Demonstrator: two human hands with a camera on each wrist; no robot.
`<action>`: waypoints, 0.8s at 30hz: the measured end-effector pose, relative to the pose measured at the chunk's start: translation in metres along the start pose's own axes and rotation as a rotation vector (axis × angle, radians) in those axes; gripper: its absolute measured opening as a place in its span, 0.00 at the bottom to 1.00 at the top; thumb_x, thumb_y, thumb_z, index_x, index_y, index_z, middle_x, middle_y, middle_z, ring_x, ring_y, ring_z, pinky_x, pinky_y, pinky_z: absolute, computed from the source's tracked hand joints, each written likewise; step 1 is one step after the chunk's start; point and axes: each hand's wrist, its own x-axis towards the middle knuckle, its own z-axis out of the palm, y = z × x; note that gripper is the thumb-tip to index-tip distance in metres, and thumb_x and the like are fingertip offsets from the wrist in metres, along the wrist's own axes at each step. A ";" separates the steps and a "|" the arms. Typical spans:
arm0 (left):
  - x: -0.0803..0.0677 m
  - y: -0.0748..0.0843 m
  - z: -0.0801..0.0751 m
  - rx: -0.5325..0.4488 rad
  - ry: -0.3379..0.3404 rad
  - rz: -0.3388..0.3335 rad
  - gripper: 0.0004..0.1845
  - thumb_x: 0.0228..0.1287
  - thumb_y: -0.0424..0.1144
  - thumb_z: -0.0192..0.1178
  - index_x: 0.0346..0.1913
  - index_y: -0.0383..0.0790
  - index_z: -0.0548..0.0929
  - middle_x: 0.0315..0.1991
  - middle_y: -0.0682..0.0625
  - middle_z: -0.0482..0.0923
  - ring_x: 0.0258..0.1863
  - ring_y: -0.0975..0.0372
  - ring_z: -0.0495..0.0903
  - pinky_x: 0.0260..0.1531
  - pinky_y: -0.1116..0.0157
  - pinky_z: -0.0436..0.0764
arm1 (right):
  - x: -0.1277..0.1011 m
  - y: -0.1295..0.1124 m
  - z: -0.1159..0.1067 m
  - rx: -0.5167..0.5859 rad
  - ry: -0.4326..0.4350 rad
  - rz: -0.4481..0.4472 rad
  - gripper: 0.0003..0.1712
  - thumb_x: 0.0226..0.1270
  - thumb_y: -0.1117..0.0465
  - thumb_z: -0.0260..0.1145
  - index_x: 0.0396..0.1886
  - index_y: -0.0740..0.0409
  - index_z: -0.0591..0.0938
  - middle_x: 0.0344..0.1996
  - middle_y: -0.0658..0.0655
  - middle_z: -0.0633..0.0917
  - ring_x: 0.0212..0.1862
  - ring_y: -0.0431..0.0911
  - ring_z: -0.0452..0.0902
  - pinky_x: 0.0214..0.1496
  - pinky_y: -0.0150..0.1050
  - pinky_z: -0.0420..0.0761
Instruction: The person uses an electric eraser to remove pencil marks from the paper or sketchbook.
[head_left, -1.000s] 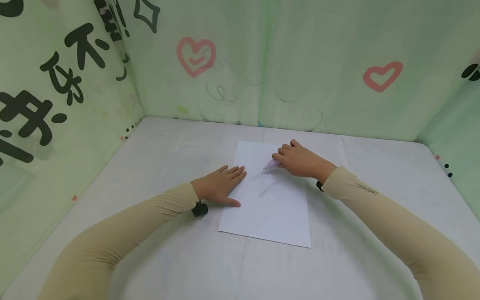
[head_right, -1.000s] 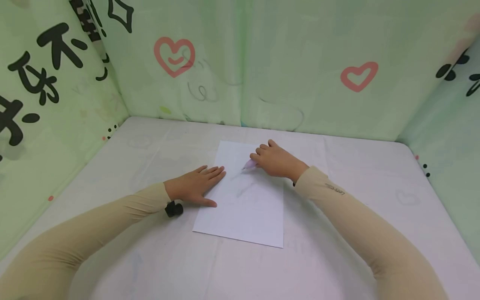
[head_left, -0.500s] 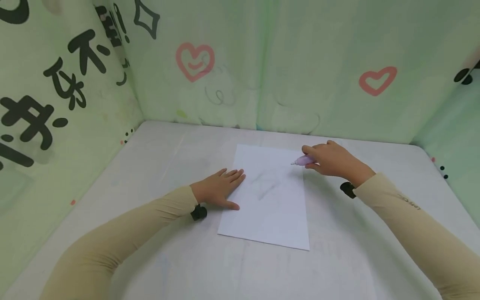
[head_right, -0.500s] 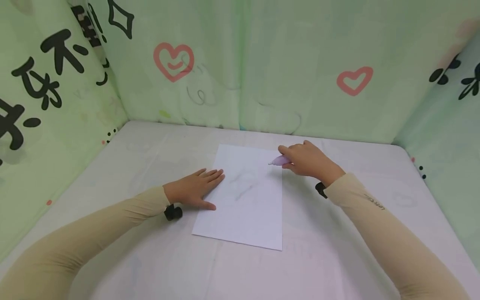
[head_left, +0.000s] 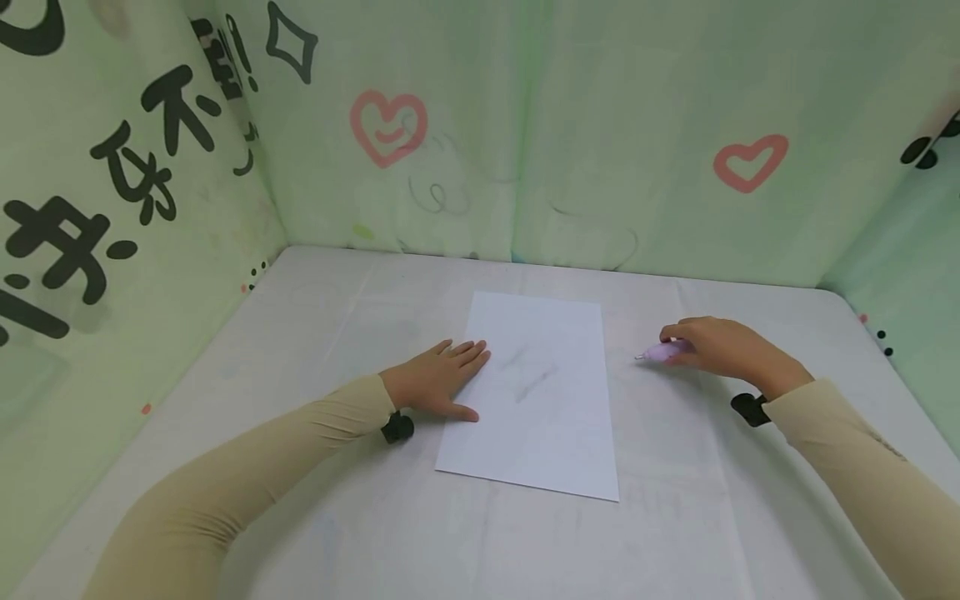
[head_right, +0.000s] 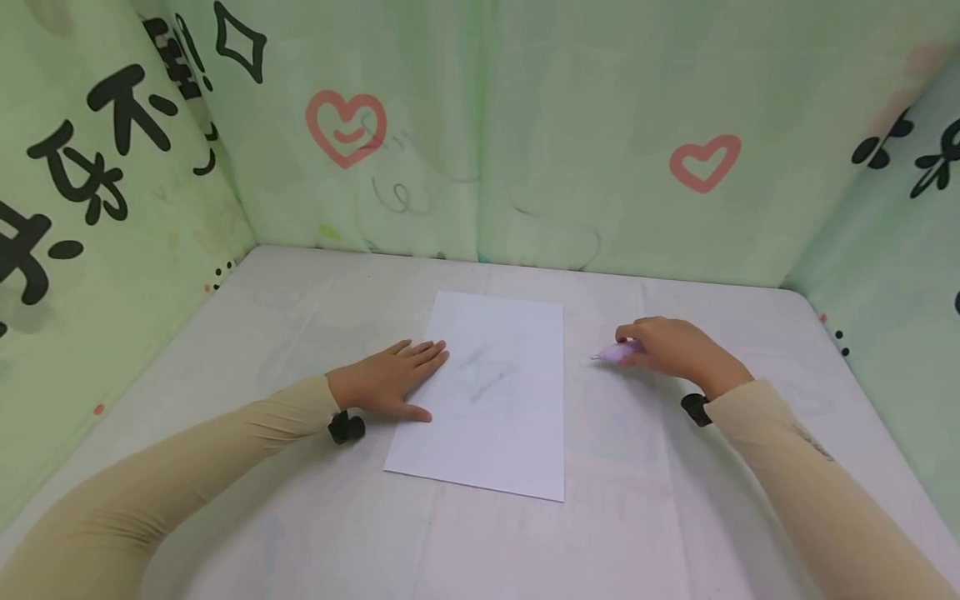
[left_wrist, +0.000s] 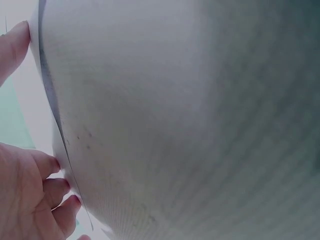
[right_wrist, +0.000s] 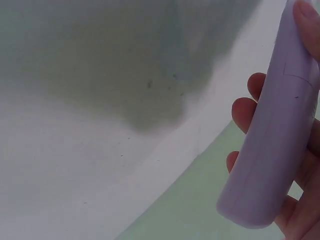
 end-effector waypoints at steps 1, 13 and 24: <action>0.000 0.000 0.000 0.001 0.000 0.001 0.51 0.61 0.68 0.49 0.75 0.38 0.44 0.76 0.44 0.41 0.75 0.54 0.45 0.73 0.52 0.46 | -0.002 0.002 0.001 0.002 -0.001 0.003 0.14 0.55 0.59 0.71 0.41 0.56 0.83 0.36 0.52 0.85 0.39 0.47 0.79 0.45 0.50 0.79; 0.004 0.000 -0.001 0.002 -0.012 0.005 0.51 0.60 0.68 0.49 0.75 0.38 0.43 0.76 0.45 0.40 0.76 0.54 0.44 0.73 0.51 0.45 | -0.010 0.022 0.018 0.079 -0.048 0.044 0.19 0.56 0.58 0.69 0.44 0.65 0.82 0.31 0.54 0.79 0.34 0.44 0.73 0.41 0.47 0.76; 0.004 -0.004 0.002 -0.030 0.010 0.003 0.52 0.60 0.69 0.49 0.75 0.38 0.43 0.76 0.44 0.38 0.76 0.54 0.43 0.73 0.51 0.45 | -0.018 0.015 0.014 0.049 -0.003 0.088 0.35 0.58 0.45 0.67 0.61 0.60 0.73 0.47 0.66 0.79 0.46 0.59 0.78 0.50 0.59 0.75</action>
